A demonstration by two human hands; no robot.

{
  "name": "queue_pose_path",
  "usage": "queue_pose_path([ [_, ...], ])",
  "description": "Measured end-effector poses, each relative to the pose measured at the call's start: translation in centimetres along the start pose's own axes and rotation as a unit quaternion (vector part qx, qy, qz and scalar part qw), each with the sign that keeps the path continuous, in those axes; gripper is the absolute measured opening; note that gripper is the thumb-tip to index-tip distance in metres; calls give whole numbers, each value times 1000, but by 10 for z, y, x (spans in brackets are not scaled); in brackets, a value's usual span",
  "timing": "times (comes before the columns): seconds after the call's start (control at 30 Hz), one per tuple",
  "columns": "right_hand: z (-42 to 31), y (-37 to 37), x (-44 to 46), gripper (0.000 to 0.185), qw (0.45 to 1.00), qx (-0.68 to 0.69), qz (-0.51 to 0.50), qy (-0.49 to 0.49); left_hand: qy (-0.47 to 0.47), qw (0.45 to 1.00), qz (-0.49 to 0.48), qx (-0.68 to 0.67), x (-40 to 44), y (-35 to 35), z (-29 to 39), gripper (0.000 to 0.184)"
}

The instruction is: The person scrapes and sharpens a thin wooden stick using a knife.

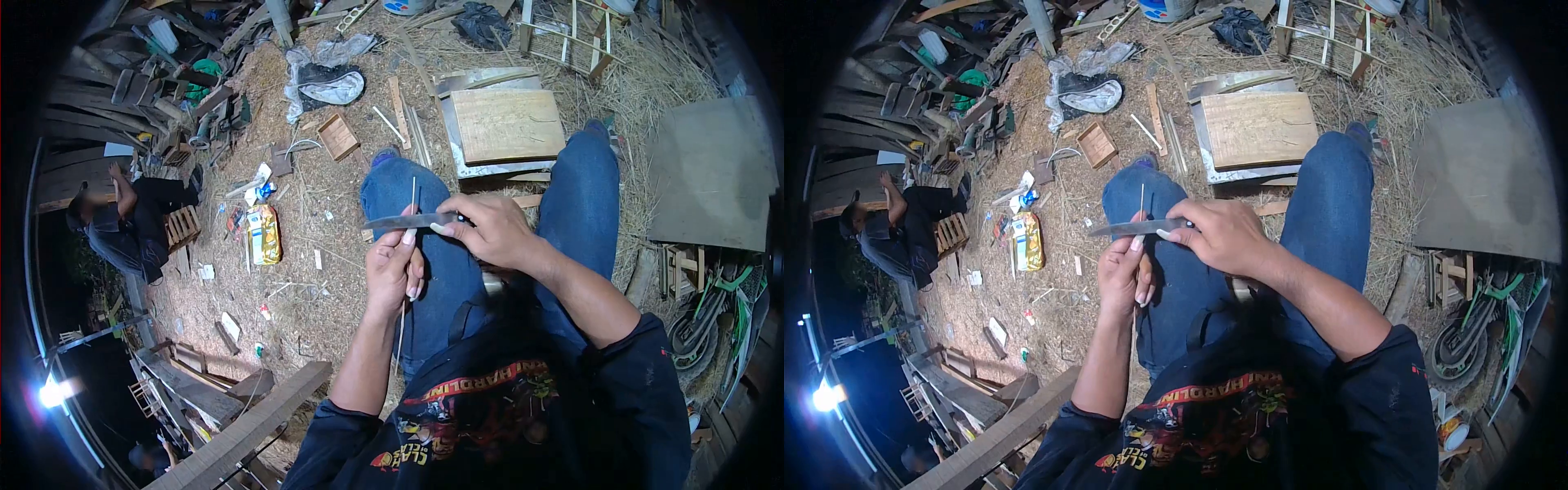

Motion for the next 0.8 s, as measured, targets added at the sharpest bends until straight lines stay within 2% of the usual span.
queue_pose_path([
  [0.1, -3, -8, 1, 27, 999, 19, -27, 4, -12, 1000, -13, -14, 2, 4, -5, 47],
  [0.23, -10, -7, 2, 26, 999, 36, -3, 28, -10, 1000, 2, -7, 1, 3, -4, 49],
  [0.33, -8, -9, 2, 24, 999, -24, -44, 5, -7, 1000, -6, -10, 0, 1, -4, 48],
  [0.4, -1, -3, 5, 25, 999, -33, 30, 26, -1, 1000, -6, -10, -1, 4, -6, 46],
  [0.5, -1, -4, 3, 25, 995, -60, 61, 42, 0, 1000, -3, -20, 0, 5, -6, 43],
  [0.6, -12, -9, -4, 26, 993, -97, 18, 57, -2, 999, -4, -36, 0, 4, -5, 41],
  [0.67, -2, -11, 0, 27, 994, -96, 26, 36, -1, 999, -4, -40, -2, 3, -5, 41],
  [0.73, 5, -1, 7, 26, 993, -46, 100, 39, -5, 1000, 0, -9, -3, 3, -4, 40],
  [0.8, -4, -2, 1, 27, 992, -56, 94, 59, -5, 1000, 0, -27, -3, 8, -8, 40],
])
Point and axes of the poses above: each hand's wrist, its own x-axis towards the middle knuckle, its own y-axis out of the back of the hand, z = x × y, the point moved 7 cm from there along x, towards the middle knuckle, and after that the axes turned 8 degrees about -y, right-handed, at the moved point
